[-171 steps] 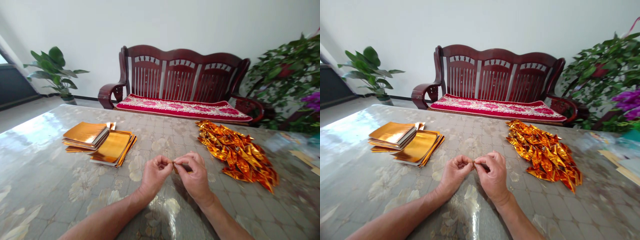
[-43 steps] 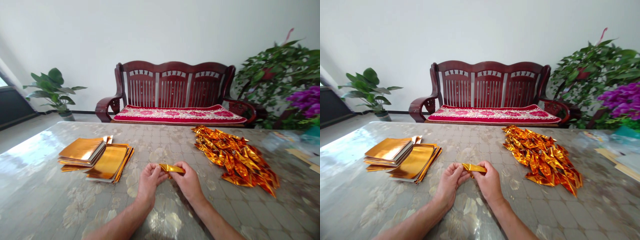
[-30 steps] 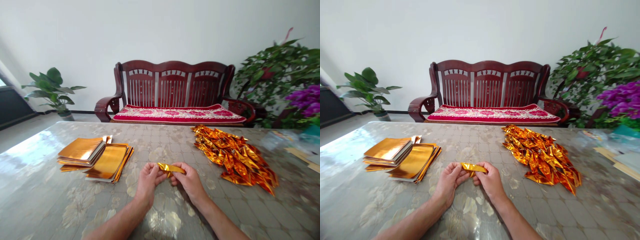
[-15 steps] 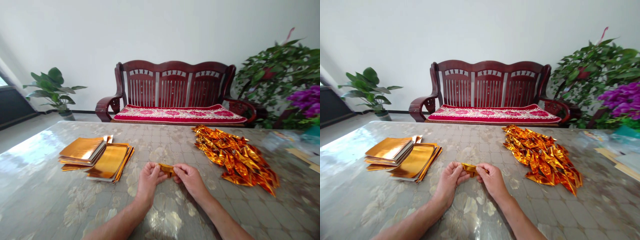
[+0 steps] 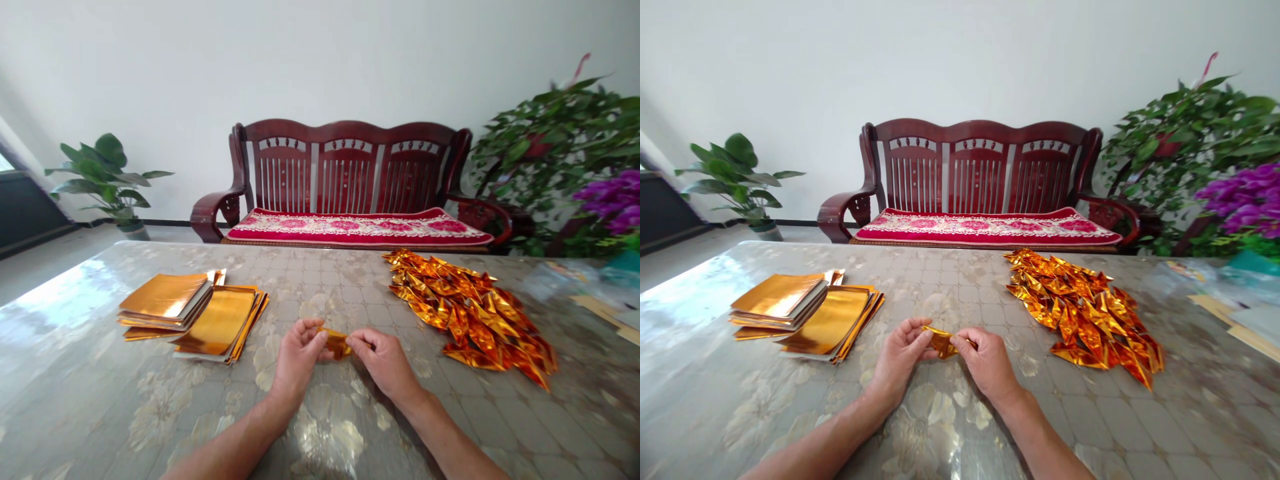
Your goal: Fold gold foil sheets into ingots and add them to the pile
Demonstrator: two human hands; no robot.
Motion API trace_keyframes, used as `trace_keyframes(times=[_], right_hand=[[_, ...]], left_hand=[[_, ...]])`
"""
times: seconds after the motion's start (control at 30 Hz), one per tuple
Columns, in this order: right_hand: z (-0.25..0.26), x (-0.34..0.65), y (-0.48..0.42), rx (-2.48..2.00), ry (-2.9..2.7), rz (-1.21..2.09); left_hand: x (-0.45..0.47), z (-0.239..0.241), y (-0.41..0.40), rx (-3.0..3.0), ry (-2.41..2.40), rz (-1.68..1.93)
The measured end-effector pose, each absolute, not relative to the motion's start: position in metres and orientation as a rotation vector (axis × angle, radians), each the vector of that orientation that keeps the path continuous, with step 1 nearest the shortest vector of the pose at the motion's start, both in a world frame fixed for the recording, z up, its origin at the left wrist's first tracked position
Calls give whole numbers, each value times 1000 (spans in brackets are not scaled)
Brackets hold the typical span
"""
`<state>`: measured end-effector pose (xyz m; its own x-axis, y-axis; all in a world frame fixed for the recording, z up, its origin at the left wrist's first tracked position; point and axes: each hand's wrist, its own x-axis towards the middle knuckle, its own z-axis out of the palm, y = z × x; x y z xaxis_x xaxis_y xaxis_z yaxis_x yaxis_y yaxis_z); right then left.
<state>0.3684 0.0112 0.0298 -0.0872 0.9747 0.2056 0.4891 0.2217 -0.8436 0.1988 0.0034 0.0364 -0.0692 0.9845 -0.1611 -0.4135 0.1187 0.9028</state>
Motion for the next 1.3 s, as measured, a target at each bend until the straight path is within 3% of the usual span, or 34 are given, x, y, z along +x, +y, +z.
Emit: trace_keyframes(times=[0.33,0.83,0.97,1.17,1.3], right_hand=[[39,370,11,-1354,-1653,890],[34,370,9,-1317,-1614,972],[35,369,7,-1313,-1627,874],[45,366,-1,-1233,-1817,644],[46,363,-3,-1203,-1724,696]], left_hand=[[188,35,7,767,1068,1254],[175,29,15,1251,1248,1188],[168,28,17,1439,1368,1174],[170,39,9,2173,1319,1102],[174,37,7,2139,1303,1015]])
